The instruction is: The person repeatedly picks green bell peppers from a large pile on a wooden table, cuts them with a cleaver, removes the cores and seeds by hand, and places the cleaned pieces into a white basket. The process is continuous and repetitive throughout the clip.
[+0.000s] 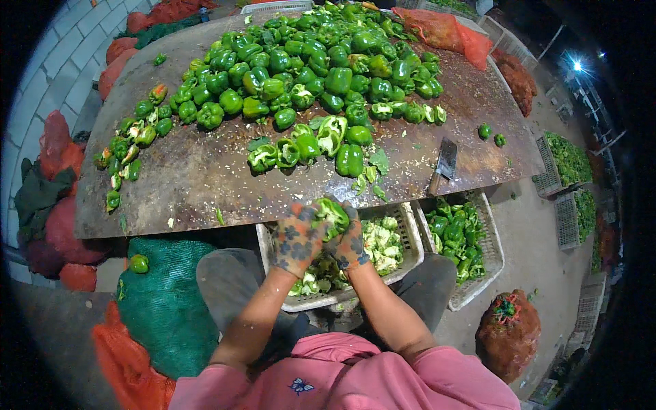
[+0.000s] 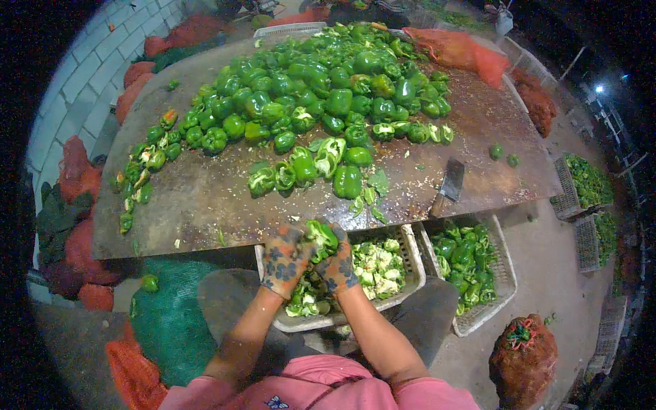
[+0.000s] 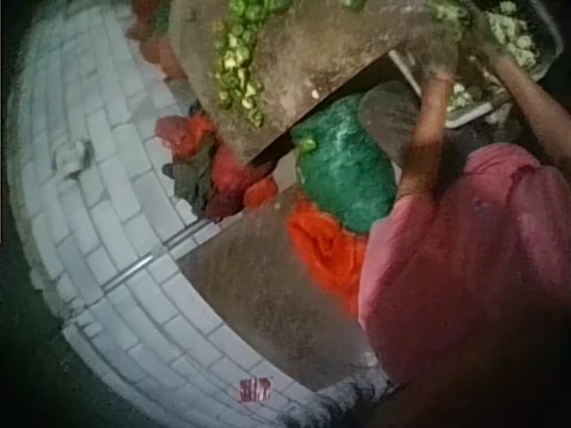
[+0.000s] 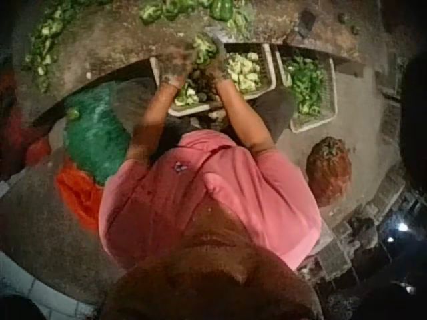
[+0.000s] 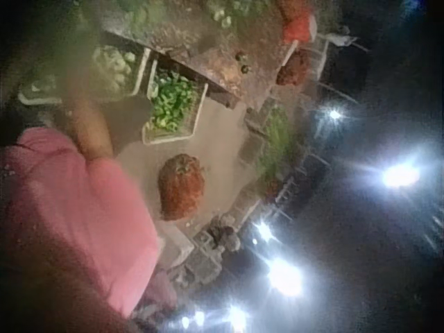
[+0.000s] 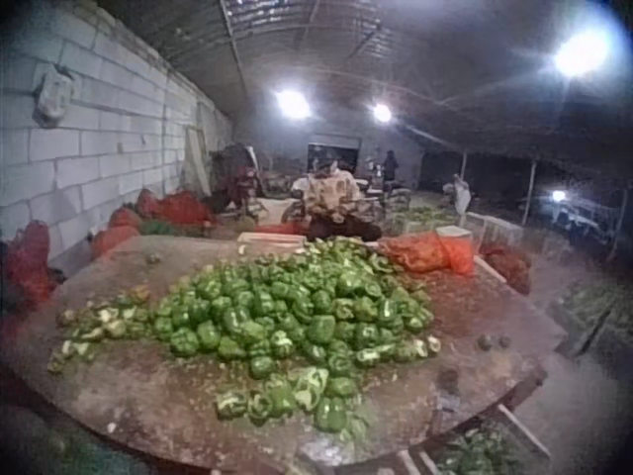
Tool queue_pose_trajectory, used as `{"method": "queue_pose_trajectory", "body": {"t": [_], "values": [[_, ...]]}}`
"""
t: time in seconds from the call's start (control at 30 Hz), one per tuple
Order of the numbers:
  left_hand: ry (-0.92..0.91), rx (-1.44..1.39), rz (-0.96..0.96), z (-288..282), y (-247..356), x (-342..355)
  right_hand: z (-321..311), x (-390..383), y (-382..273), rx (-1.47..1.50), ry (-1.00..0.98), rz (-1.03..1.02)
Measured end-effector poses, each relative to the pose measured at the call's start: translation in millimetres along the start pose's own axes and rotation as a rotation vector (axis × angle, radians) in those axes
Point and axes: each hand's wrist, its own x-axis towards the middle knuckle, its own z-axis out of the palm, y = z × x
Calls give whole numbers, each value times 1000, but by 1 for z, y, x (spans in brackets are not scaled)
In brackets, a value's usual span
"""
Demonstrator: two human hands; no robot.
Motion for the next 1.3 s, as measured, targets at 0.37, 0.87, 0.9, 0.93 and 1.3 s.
{"method": "queue_pose_trajectory", "body": {"t": [0.37,0.87,0.9,0.93,1.3], "values": [[44,-954,-475,35,15,-38,40,-35,-10,-278,-166,-150],[-633,241,-103,36,7,4,2,-48,-86,-1588,198,-799],[-648,190,34,35,-23,-5,-1,-57,-121,-1977,219,-927],[-716,314,8,32,-39,12,-48,-74,-172,-1919,383,-937],[-262,235,-383,-9,-116,82,-31,13,-33,-1122,-89,-258]]}}
